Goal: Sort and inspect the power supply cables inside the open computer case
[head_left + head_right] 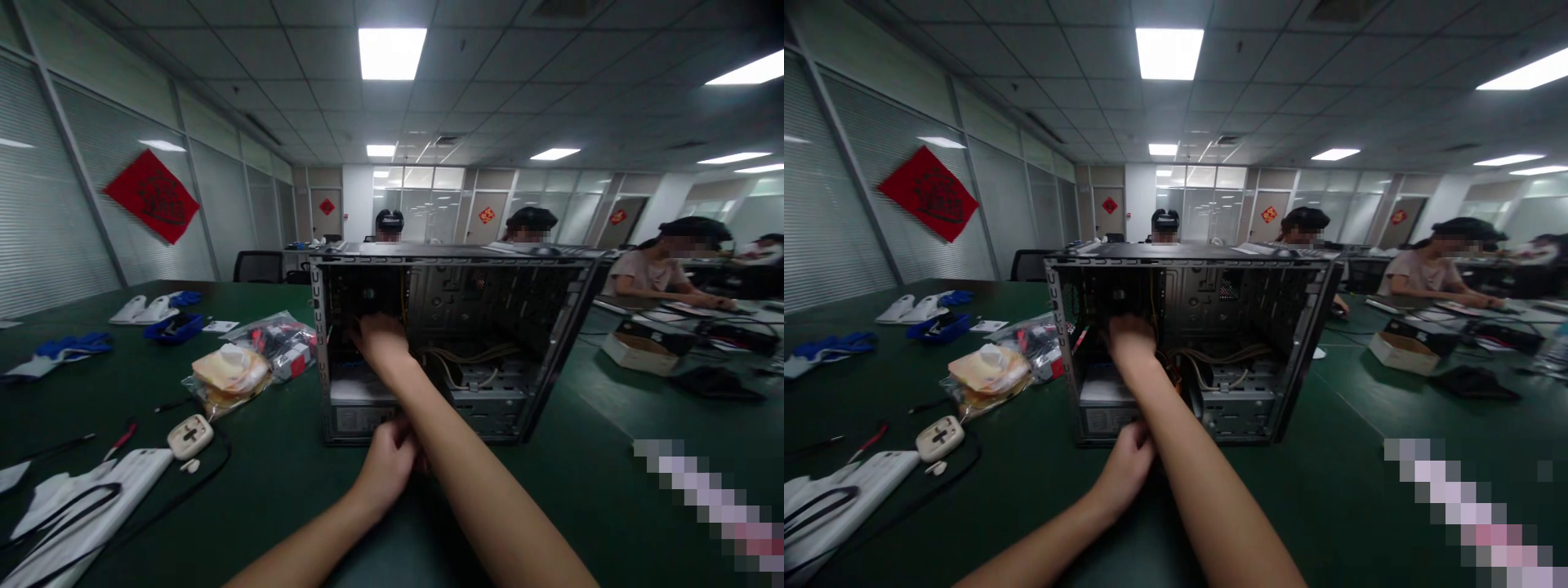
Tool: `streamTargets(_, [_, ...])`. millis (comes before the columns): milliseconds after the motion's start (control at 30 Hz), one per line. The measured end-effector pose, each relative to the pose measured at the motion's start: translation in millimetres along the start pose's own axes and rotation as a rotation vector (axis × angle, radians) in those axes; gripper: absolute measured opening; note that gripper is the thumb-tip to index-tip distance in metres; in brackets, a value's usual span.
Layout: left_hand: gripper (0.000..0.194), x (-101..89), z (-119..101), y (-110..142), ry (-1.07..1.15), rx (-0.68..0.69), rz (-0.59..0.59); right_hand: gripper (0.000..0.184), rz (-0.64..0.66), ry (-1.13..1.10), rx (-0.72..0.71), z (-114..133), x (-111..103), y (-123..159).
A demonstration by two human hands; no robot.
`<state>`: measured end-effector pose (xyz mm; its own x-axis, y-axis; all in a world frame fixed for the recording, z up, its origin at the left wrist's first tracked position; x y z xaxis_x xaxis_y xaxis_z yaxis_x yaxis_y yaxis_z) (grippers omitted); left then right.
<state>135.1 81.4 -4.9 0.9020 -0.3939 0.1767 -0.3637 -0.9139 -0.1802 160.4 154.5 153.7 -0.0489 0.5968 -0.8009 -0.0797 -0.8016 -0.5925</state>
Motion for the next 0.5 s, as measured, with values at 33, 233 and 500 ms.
streamTargets(33, [0.030,-3.2,-6,-4,0.016,-0.016,-0.012,0.040,-0.018,-0.004,-0.016,0,-3,3])
streamTargets(233, [0.031,-22.2,-43,-25,0.381,-0.120,-0.083,0.036,-0.315,-0.047,-0.179,-29,-40,40])
streamTargets(500, [0.042,-20.8,-62,-43,0.563,-0.323,-0.004,0.028,-0.570,-0.196,-0.490,-104,-45,137])
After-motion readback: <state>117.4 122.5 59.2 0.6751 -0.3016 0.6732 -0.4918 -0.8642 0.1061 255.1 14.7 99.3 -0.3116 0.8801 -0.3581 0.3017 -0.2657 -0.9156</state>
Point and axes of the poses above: each hand's wrist, its own y-axis away from the middle knuckle, its own x-axis out of the palm, z = x × y, the point moved 6 cm from there along -y, towards the middle knuckle, and after that the axes turned 11 degrees about -z, right-handed, at the moved point
